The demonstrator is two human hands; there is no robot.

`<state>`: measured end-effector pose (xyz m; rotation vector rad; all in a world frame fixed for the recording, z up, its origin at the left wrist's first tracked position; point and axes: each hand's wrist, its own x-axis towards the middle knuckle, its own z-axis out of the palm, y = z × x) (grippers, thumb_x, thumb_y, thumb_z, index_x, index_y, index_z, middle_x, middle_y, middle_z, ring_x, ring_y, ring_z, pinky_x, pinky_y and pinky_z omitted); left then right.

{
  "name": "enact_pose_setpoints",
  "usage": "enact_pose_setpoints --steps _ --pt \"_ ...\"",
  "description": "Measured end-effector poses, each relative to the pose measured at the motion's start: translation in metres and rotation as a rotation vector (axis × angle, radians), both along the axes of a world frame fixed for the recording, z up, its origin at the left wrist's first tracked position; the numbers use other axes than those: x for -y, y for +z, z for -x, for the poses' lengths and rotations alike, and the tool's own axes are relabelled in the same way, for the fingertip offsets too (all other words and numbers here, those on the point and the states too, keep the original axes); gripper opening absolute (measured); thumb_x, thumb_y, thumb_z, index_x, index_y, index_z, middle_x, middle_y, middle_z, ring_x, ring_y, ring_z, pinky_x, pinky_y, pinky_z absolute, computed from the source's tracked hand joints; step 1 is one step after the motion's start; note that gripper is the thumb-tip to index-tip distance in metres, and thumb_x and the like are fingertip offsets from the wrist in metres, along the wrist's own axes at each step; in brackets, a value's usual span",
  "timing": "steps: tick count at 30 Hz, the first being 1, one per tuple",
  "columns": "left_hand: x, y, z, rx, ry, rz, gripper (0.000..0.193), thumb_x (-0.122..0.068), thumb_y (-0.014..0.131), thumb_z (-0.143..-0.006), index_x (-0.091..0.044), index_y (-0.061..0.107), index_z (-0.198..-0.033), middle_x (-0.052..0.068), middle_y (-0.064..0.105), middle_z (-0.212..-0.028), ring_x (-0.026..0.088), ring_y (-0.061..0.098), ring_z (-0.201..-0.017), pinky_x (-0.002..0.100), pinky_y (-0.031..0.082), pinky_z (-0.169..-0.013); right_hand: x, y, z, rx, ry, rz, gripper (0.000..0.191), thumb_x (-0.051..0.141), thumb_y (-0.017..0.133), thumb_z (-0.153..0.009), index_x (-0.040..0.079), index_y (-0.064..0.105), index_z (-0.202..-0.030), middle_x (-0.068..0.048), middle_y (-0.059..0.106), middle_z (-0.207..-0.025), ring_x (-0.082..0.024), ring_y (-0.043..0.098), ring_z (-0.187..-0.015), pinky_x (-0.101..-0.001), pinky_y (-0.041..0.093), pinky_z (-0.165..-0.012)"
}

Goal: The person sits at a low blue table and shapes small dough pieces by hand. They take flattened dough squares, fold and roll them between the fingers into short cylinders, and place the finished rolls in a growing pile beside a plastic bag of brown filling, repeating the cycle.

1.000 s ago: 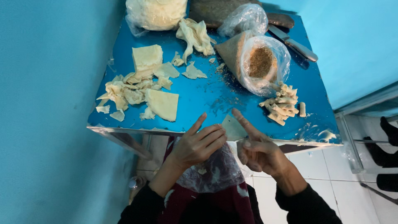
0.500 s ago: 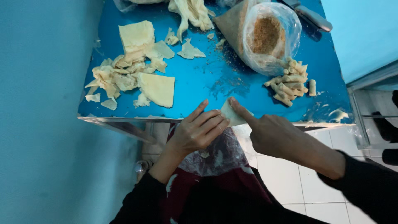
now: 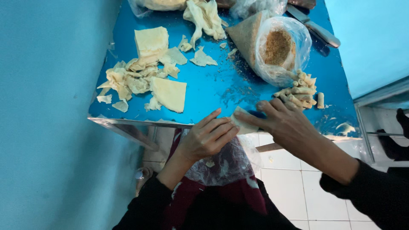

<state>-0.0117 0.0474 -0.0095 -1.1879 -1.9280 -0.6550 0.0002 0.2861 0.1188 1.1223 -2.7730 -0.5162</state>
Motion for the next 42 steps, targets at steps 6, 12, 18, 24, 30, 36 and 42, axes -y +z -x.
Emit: enact_pose_setpoints --steps 6,12,18,24,30,36,42 --pt "0.001 0.0 0.0 -0.009 0.023 0.007 0.026 -0.012 0.071 -0.093 -0.008 0.072 -0.119 0.007 0.069 -0.12 0.024 0.066 -0.12 0.052 0.046 -0.117 -0.001 -0.012 0.023 -0.218 -0.021 -0.112 0.067 0.017 0.067 -0.095 0.03 0.045 -0.157 -0.005 0.053 -0.116 -0.022 0.053 -0.107 -0.0361 0.048 -0.086" --pt "0.002 0.001 0.003 -0.024 0.032 -0.016 0.024 -0.011 0.071 -0.093 -0.007 0.073 -0.117 0.007 0.069 -0.119 0.024 0.066 -0.118 0.052 0.046 -0.117 -0.007 -0.01 -0.008 -0.144 0.027 0.098 0.072 0.015 0.069 -0.074 0.019 0.057 -0.145 -0.009 0.057 -0.115 -0.031 0.054 -0.108 -0.0443 0.048 -0.09" --pt "-0.001 0.002 0.006 -0.034 0.013 -0.059 0.022 -0.007 0.073 -0.091 -0.007 0.072 -0.112 0.008 0.071 -0.115 0.025 0.068 -0.115 0.05 0.053 -0.11 -0.048 0.006 0.026 -0.13 -0.128 0.419 0.049 -0.001 0.074 -0.07 0.016 0.074 -0.117 -0.012 0.066 -0.125 -0.033 0.059 -0.114 -0.0427 0.053 -0.091" --pt "-0.001 0.005 0.007 -0.022 0.025 -0.098 0.02 -0.004 0.075 -0.091 -0.007 0.072 -0.111 0.008 0.072 -0.113 0.025 0.069 -0.113 0.046 0.058 -0.103 -0.039 0.021 0.125 -0.019 -0.116 0.793 0.029 0.002 0.071 -0.089 0.002 0.069 -0.118 -0.024 0.07 -0.103 -0.043 0.071 -0.092 -0.0474 0.056 -0.08" --pt "-0.001 0.007 0.006 -0.005 0.022 -0.1 0.018 -0.003 0.074 -0.092 -0.006 0.072 -0.11 0.008 0.072 -0.113 0.026 0.069 -0.112 0.044 0.058 -0.103 -0.005 0.0 0.155 -0.216 -0.1 0.754 0.041 0.0 0.067 -0.088 -0.006 0.044 -0.122 -0.033 0.065 -0.086 -0.052 0.065 -0.085 -0.0581 0.05 -0.071" --pt "0.001 0.012 0.004 0.036 -0.007 -0.093 0.024 -0.003 0.071 -0.089 -0.002 0.067 -0.112 0.011 0.068 -0.118 0.029 0.068 -0.112 0.046 0.058 -0.103 -0.005 -0.001 0.159 -0.13 -0.21 0.591 0.045 0.006 0.066 -0.092 -0.011 0.038 -0.122 -0.031 0.064 -0.074 -0.05 0.067 -0.07 -0.0578 0.051 -0.065" --pt "0.002 0.016 0.006 0.079 -0.036 -0.134 0.02 -0.002 0.071 -0.091 -0.001 0.063 -0.11 0.011 0.062 -0.119 0.033 0.066 -0.114 0.044 0.057 -0.103 -0.026 0.034 0.156 -0.241 -0.259 0.615 0.04 0.001 0.064 -0.101 -0.006 0.039 -0.131 -0.024 0.069 -0.083 -0.041 0.072 -0.083 -0.0503 0.053 -0.066"
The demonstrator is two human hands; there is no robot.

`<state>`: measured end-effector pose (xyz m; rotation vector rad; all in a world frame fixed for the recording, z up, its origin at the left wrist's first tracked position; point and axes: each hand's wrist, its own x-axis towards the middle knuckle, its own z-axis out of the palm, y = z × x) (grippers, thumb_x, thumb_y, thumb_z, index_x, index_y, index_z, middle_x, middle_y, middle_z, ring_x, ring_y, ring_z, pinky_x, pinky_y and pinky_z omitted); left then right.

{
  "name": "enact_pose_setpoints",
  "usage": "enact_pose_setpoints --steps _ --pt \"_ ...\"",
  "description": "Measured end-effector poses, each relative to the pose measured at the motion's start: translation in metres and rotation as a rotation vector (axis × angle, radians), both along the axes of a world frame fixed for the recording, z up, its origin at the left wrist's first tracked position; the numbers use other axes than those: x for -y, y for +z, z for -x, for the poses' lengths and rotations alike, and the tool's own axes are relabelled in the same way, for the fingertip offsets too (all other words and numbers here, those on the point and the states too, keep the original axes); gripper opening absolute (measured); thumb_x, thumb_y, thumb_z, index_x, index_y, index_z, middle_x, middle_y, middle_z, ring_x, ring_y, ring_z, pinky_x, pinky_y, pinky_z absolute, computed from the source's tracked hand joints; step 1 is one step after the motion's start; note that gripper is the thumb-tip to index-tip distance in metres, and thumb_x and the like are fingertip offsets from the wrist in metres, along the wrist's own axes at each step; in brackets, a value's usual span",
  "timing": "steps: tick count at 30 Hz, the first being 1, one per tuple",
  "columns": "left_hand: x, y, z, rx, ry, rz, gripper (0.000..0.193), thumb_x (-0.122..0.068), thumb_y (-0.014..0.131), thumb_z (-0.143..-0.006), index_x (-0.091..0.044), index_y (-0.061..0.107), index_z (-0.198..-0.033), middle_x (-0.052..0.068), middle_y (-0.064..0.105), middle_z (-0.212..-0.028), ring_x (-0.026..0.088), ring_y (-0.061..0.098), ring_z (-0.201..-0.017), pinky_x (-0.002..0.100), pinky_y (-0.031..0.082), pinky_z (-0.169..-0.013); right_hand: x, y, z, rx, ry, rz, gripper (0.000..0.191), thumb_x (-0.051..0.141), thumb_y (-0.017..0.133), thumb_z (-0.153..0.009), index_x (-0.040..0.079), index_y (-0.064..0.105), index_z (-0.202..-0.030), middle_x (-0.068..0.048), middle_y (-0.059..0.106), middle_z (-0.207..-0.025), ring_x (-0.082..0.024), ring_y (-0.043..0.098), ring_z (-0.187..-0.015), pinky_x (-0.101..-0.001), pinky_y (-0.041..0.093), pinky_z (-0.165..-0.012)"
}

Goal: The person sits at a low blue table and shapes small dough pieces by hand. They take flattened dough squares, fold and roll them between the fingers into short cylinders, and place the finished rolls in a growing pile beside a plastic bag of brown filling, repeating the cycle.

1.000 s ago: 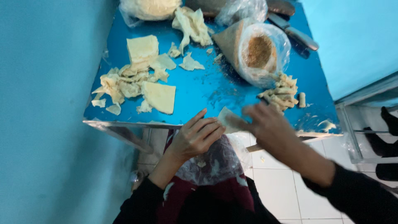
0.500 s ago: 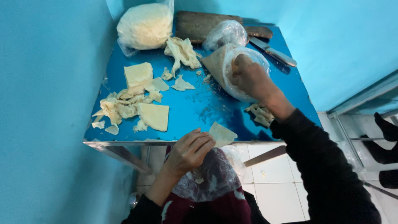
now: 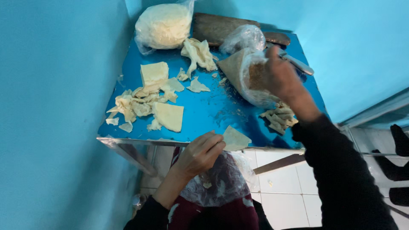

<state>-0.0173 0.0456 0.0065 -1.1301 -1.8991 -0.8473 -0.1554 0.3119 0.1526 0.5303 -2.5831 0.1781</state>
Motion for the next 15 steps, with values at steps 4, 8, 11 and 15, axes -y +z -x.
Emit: enact_pose_setpoints --steps 4,8,11,15 --pt "0.001 -0.004 -0.001 0.004 -0.009 -0.012 0.02 -0.002 0.071 -0.092 0.0 0.063 -0.109 0.012 0.062 -0.118 0.033 0.067 -0.113 0.044 0.057 -0.103 0.001 -0.001 -0.059 0.299 0.136 0.412 0.04 0.004 0.074 -0.089 0.001 0.047 -0.118 -0.014 0.073 -0.091 -0.028 0.076 -0.086 -0.0374 0.058 -0.071" --pt "0.002 -0.008 -0.002 0.025 0.003 -0.004 0.016 -0.002 0.072 -0.091 -0.001 0.064 -0.105 0.011 0.062 -0.115 0.034 0.067 -0.111 0.045 0.058 -0.103 0.044 -0.043 -0.114 0.416 0.494 0.413 0.03 0.006 0.075 -0.088 0.002 0.052 -0.107 -0.013 0.068 -0.097 -0.022 0.078 -0.085 -0.035 0.059 -0.07" --pt "0.002 -0.009 -0.001 0.024 0.024 -0.007 0.011 -0.002 0.072 -0.096 0.0 0.063 -0.103 0.014 0.062 -0.115 0.035 0.068 -0.112 0.045 0.058 -0.103 0.058 -0.063 -0.136 0.441 0.449 0.339 0.029 0.006 0.073 -0.092 0.002 0.052 -0.111 -0.014 0.07 -0.101 -0.03 0.075 -0.089 -0.0397 0.058 -0.069" --pt "0.003 -0.008 -0.003 0.079 0.038 -0.056 0.012 -0.008 0.074 -0.095 -0.003 0.065 -0.101 0.013 0.063 -0.116 0.036 0.067 -0.113 0.048 0.056 -0.104 0.051 -0.072 -0.148 0.163 0.454 0.073 0.039 0.001 0.064 -0.092 0.002 0.051 -0.129 -0.016 0.07 -0.102 -0.036 0.07 -0.088 -0.0425 0.058 -0.069"
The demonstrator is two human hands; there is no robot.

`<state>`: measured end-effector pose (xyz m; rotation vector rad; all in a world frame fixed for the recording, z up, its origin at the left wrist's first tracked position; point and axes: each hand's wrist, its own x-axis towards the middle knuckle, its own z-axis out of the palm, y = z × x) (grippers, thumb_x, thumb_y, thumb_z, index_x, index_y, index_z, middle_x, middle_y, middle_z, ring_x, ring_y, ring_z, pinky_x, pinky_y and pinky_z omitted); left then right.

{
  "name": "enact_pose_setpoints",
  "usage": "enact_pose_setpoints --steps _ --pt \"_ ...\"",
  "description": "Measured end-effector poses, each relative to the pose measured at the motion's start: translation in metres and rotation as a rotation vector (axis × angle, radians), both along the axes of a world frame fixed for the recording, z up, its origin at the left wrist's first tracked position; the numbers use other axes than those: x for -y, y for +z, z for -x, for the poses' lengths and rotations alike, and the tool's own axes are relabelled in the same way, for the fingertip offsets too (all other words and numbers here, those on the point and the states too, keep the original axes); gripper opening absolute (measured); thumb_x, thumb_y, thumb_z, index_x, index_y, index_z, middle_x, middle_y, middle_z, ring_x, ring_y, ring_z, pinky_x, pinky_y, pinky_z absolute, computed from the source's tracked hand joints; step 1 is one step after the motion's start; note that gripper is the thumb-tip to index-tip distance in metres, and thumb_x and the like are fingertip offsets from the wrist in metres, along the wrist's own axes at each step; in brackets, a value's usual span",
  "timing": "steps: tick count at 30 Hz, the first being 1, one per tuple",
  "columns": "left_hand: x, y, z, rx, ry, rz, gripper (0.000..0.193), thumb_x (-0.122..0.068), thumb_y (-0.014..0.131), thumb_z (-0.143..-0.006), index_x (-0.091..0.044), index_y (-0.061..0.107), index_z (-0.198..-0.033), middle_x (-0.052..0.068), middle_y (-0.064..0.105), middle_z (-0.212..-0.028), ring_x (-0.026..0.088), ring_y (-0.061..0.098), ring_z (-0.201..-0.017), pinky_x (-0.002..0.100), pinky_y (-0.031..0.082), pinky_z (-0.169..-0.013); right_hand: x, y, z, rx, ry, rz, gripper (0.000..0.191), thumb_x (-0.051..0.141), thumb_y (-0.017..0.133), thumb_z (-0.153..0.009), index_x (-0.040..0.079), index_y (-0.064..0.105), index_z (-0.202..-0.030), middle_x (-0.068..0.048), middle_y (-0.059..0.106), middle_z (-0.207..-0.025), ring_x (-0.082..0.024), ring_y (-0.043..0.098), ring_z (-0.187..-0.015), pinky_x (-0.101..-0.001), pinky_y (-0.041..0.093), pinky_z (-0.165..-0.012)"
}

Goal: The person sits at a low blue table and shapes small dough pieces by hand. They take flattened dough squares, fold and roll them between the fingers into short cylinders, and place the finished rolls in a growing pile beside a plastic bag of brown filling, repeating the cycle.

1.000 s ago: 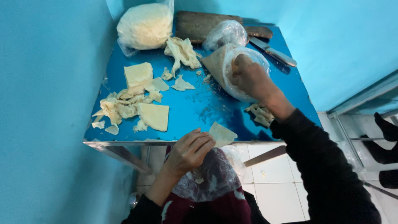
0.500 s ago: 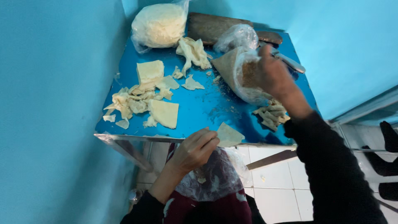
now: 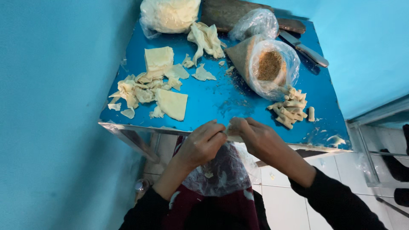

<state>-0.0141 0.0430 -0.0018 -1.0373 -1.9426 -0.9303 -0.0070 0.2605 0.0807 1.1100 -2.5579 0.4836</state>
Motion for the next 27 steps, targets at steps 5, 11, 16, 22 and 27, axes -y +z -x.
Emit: enact_pose_setpoints --steps 5,11,16,22,27 --pt "0.001 0.002 -0.007 0.072 0.048 -0.021 0.014 -0.009 0.076 -0.092 -0.005 0.066 -0.101 0.012 0.062 -0.114 0.035 0.065 -0.111 0.055 0.053 -0.108 -0.008 -0.004 -0.01 0.0 -0.091 0.011 0.044 0.005 0.066 -0.091 0.007 0.053 -0.133 -0.016 0.072 -0.101 -0.034 0.073 -0.088 -0.0414 0.058 -0.066" --pt "-0.001 0.005 -0.013 -0.008 0.214 0.052 0.014 -0.014 0.078 -0.093 -0.013 0.066 -0.098 0.002 0.058 -0.101 0.023 0.06 -0.102 0.065 0.04 -0.116 -0.014 0.004 -0.015 0.07 -0.171 0.115 0.047 0.003 0.063 -0.093 0.006 0.047 -0.137 -0.016 0.073 -0.105 -0.033 0.074 -0.093 -0.0401 0.06 -0.069" --pt "-0.001 0.007 -0.022 -0.056 0.325 0.124 0.012 -0.014 0.077 -0.094 -0.018 0.068 -0.101 -0.005 0.059 -0.094 0.015 0.06 -0.102 0.06 0.03 -0.114 -0.017 0.003 -0.016 0.134 -0.315 0.066 0.05 0.001 0.065 -0.09 0.005 0.045 -0.136 -0.015 0.071 -0.098 -0.033 0.072 -0.092 -0.0433 0.058 -0.07" --pt "-0.01 0.002 -0.024 -0.136 0.386 0.123 0.018 -0.018 0.076 -0.097 -0.02 0.07 -0.114 -0.006 0.067 -0.104 0.013 0.062 -0.105 0.054 0.027 -0.108 -0.01 0.009 -0.015 0.137 -0.321 -0.023 0.051 -0.005 0.062 -0.09 0.002 0.043 -0.136 -0.015 0.069 -0.094 -0.035 0.071 -0.093 -0.0462 0.056 -0.068" --pt "-0.015 -0.005 -0.026 -0.126 0.37 0.127 0.028 -0.018 0.075 -0.1 -0.015 0.068 -0.127 -0.004 0.07 -0.119 0.013 0.063 -0.112 0.052 0.028 -0.11 -0.007 0.019 -0.02 0.262 -0.238 0.137 0.054 -0.012 0.057 -0.09 -0.001 0.038 -0.139 -0.024 0.067 -0.115 -0.038 0.071 -0.107 -0.0439 0.06 -0.077"
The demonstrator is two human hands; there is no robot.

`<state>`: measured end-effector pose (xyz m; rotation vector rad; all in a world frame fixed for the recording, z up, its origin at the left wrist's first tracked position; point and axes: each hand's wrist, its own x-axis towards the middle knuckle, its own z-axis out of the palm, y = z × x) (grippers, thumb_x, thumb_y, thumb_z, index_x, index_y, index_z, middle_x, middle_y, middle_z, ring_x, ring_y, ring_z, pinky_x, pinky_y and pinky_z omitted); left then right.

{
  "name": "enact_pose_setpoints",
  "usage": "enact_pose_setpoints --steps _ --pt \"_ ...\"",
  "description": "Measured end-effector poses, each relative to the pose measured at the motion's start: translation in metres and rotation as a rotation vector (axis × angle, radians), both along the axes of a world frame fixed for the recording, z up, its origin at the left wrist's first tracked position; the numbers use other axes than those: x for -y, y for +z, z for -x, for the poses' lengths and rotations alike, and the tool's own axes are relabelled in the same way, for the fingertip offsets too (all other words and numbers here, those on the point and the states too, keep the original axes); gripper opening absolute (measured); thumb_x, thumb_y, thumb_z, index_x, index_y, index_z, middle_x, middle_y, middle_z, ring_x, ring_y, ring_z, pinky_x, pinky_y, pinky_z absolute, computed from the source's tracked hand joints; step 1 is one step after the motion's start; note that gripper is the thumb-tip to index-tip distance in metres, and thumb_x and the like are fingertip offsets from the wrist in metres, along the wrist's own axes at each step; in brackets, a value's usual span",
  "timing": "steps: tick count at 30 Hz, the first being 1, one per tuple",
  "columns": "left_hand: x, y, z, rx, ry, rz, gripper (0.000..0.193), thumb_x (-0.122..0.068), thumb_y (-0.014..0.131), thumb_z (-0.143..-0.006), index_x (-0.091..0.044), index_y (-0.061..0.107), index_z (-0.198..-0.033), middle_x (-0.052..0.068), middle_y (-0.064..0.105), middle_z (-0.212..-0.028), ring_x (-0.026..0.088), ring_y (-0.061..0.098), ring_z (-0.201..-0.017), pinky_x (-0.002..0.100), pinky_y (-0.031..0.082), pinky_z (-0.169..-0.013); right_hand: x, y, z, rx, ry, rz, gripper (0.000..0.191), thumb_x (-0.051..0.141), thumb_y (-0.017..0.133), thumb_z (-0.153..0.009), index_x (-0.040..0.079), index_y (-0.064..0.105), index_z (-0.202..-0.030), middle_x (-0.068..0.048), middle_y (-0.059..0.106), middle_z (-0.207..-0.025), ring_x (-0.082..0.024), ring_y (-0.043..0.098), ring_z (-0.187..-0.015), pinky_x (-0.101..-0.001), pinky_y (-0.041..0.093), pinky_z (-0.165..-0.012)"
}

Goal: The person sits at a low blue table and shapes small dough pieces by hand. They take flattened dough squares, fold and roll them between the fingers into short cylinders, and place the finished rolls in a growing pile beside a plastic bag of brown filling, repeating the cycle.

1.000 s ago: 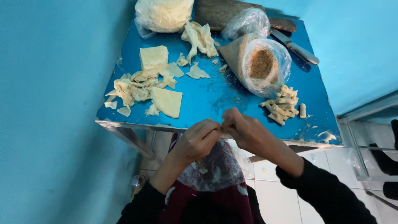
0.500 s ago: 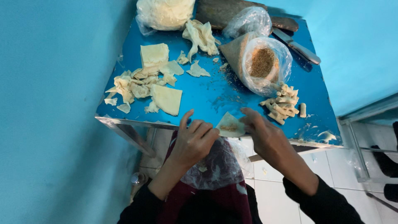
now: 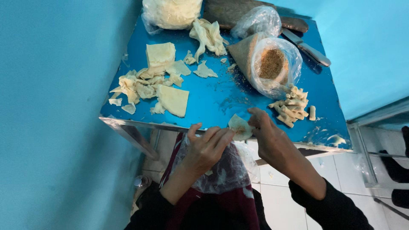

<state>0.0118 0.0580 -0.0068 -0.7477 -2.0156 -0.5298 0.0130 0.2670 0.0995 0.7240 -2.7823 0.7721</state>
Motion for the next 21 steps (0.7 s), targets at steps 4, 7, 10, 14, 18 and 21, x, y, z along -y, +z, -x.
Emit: enact_pose_setpoints --steps 4,7,10,14,18,21 --pt "-0.001 0.0 -0.002 0.017 -0.019 0.012 0.029 -0.019 0.073 -0.102 -0.013 0.067 -0.13 -0.003 0.07 -0.123 0.012 0.062 -0.116 0.052 0.027 -0.111 0.004 0.0 -0.001 -0.025 0.047 -0.01 0.056 -0.014 0.057 -0.087 -0.001 0.038 -0.138 -0.026 0.067 -0.119 -0.038 0.071 -0.11 -0.0432 0.061 -0.08" --pt "-0.003 0.002 0.0 0.014 -0.031 0.052 0.031 -0.017 0.072 -0.097 -0.012 0.07 -0.128 -0.003 0.071 -0.122 0.012 0.061 -0.117 0.053 0.025 -0.112 0.004 -0.001 0.001 -0.034 0.087 -0.07 0.062 -0.015 0.057 -0.084 0.001 0.038 -0.14 -0.023 0.069 -0.12 -0.038 0.07 -0.11 -0.0445 0.06 -0.086" --pt "-0.004 0.002 0.002 0.027 -0.06 0.046 0.029 -0.016 0.072 -0.096 -0.012 0.07 -0.125 -0.002 0.071 -0.122 0.012 0.061 -0.119 0.055 0.023 -0.113 0.001 0.0 0.001 -0.03 0.13 -0.129 0.07 -0.007 0.066 -0.078 0.003 0.038 -0.142 -0.016 0.073 -0.12 -0.037 0.067 -0.111 -0.0485 0.053 -0.091" --pt "-0.007 0.005 0.005 0.046 -0.091 -0.014 0.025 -0.014 0.073 -0.097 -0.013 0.07 -0.122 -0.003 0.071 -0.121 0.013 0.061 -0.118 0.055 0.023 -0.114 -0.002 -0.002 -0.002 -0.056 0.178 -0.112 0.077 0.011 0.08 -0.078 0.004 0.041 -0.143 -0.011 0.075 -0.117 -0.033 0.068 -0.106 -0.0479 0.046 -0.092" --pt "-0.013 0.018 0.009 0.167 -0.102 -0.076 0.018 -0.008 0.069 -0.097 -0.012 0.071 -0.114 -0.003 0.067 -0.101 0.014 0.062 -0.106 0.058 0.025 -0.115 0.003 -0.002 0.007 -0.113 0.134 -0.096 0.06 0.009 0.075 -0.092 0.009 0.045 -0.144 -0.006 0.077 -0.11 -0.028 0.072 -0.101 -0.0442 0.049 -0.09" --pt "-0.018 0.033 0.015 0.347 -0.083 -0.127 0.006 -0.008 0.068 -0.092 -0.014 0.068 -0.095 0.001 0.063 -0.087 0.021 0.063 -0.097 0.061 0.026 -0.111 0.007 0.004 0.025 0.275 -0.004 0.062 0.062 0.009 0.074 -0.088 0.013 0.045 -0.142 -0.009 0.08 -0.101 -0.022 0.076 -0.094 -0.0388 0.057 -0.078"
